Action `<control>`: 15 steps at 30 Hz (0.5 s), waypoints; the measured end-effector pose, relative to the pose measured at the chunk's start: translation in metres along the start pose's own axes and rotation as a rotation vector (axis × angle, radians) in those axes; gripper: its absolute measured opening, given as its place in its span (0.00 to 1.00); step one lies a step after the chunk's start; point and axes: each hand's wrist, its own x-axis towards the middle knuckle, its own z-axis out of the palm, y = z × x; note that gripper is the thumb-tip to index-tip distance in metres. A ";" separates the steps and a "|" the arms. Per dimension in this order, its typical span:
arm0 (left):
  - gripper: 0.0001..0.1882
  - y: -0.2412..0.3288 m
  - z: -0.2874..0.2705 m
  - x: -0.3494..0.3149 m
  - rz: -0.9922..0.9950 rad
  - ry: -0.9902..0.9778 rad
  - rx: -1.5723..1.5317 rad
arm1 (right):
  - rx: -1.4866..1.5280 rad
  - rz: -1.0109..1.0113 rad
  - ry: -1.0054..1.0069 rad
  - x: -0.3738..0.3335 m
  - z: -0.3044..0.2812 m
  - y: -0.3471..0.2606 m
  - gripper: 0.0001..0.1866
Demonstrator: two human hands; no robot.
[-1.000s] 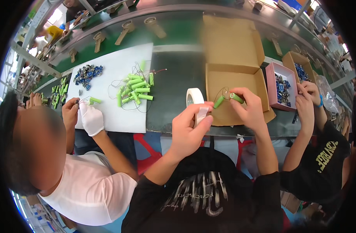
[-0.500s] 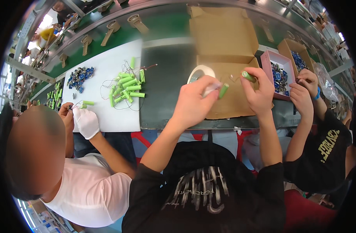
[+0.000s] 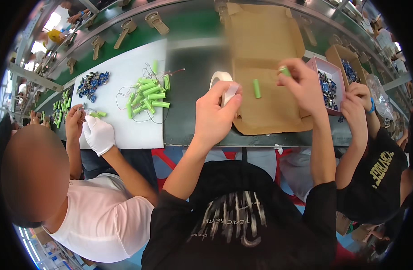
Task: Applying adhesive tape to small green batteries and wires as part of an assembly line process.
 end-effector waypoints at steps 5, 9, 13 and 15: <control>0.06 -0.002 -0.004 -0.003 0.014 0.040 0.021 | -0.371 -0.146 -0.236 0.002 -0.004 -0.010 0.10; 0.07 0.002 -0.003 -0.008 0.054 0.048 -0.017 | -0.031 -0.079 -0.120 -0.018 0.007 -0.020 0.12; 0.13 0.006 0.004 -0.014 0.323 0.017 0.062 | -0.076 -0.204 -0.192 -0.044 0.028 -0.022 0.16; 0.12 0.009 0.001 -0.017 0.332 -0.040 0.092 | -0.058 -0.272 -0.199 -0.051 0.036 -0.022 0.17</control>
